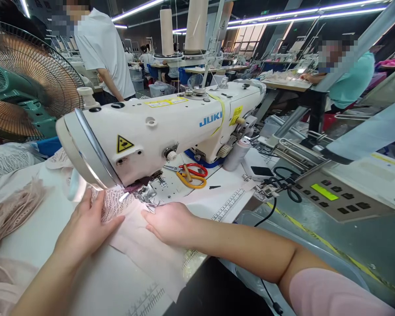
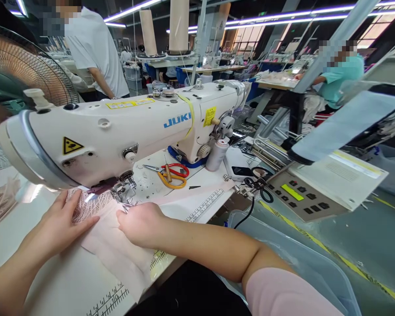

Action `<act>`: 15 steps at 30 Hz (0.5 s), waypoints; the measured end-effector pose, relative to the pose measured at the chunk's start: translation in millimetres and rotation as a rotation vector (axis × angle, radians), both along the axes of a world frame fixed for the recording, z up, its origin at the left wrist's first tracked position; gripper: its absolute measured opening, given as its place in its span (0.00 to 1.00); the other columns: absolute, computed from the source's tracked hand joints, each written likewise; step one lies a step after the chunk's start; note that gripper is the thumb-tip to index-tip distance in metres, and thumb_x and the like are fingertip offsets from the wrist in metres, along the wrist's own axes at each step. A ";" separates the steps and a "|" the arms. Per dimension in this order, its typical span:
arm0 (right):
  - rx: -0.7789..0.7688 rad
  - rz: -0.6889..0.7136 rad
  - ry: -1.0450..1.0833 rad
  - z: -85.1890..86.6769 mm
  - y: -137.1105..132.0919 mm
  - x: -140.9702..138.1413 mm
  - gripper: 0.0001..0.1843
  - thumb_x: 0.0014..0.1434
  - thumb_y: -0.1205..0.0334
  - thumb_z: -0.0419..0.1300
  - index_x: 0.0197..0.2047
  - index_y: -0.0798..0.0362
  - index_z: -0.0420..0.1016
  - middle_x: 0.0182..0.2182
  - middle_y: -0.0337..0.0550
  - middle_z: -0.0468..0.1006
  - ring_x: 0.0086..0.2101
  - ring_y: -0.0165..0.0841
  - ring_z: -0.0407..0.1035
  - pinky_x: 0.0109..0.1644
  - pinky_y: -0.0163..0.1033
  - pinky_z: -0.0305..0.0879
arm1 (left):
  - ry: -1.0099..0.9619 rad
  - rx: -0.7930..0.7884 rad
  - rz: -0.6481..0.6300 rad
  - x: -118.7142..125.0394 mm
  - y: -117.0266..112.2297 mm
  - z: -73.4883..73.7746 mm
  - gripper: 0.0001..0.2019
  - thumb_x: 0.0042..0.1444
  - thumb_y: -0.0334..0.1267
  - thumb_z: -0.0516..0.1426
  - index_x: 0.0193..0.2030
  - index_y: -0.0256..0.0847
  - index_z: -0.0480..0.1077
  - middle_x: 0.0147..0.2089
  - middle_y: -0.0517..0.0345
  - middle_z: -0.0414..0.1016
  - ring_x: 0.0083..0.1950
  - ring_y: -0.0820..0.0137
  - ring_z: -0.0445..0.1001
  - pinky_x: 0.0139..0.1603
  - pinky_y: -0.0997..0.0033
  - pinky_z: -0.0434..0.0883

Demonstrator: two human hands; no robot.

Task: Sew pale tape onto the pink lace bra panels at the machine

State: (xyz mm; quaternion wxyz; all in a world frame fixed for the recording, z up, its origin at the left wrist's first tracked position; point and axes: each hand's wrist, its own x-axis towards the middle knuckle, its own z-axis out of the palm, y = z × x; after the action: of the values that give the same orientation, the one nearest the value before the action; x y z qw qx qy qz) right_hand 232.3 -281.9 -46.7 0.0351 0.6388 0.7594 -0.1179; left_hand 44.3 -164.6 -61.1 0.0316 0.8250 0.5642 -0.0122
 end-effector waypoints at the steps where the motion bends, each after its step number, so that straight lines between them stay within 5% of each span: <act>1: 0.004 -0.001 0.001 -0.6 -0.1 0.0 0.18 0.67 0.53 0.46 0.55 0.51 0.66 0.34 0.47 0.78 0.31 0.39 0.73 0.25 0.37 0.59 | -0.003 0.006 0.003 -0.2 0.7 -0.1 0.46 0.51 0.64 0.48 0.70 0.36 0.46 0.74 0.40 0.36 0.71 0.48 0.48 0.64 0.51 0.60; 9: 0.027 0.013 0.004 -3.2 1.4 -0.1 0.18 0.67 0.54 0.46 0.55 0.52 0.65 0.32 0.47 0.77 0.30 0.39 0.72 0.24 0.36 0.56 | -0.045 0.094 -0.034 -0.6 -1.4 6.2 0.38 0.57 0.60 0.44 0.66 0.31 0.53 0.63 0.26 0.55 0.60 0.34 0.62 0.52 0.41 0.67; 12: 0.054 0.019 0.012 -5.0 -2.5 2.3 0.18 0.66 0.54 0.48 0.54 0.53 0.66 0.32 0.46 0.77 0.30 0.39 0.72 0.24 0.38 0.57 | -0.061 0.257 -0.175 6.1 -14.8 7.9 0.31 0.62 0.52 0.41 0.62 0.28 0.59 0.61 0.26 0.58 0.59 0.35 0.63 0.52 0.40 0.67; 15: 0.137 0.081 0.044 -9.0 -13.1 9.4 0.17 0.65 0.54 0.50 0.53 0.53 0.68 0.34 0.47 0.76 0.34 0.39 0.71 0.29 0.39 0.59 | -0.096 0.163 -0.433 18.1 -36.9 7.1 0.23 0.63 0.45 0.43 0.56 0.32 0.66 0.58 0.37 0.67 0.55 0.48 0.70 0.50 0.51 0.73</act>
State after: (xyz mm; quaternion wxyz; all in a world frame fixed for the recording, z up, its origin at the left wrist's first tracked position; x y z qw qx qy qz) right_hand 241.7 -295.0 -55.7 -0.0205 0.6058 0.7915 -0.0782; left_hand 62.5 -201.5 -54.1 -0.0115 0.9262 0.3710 0.0659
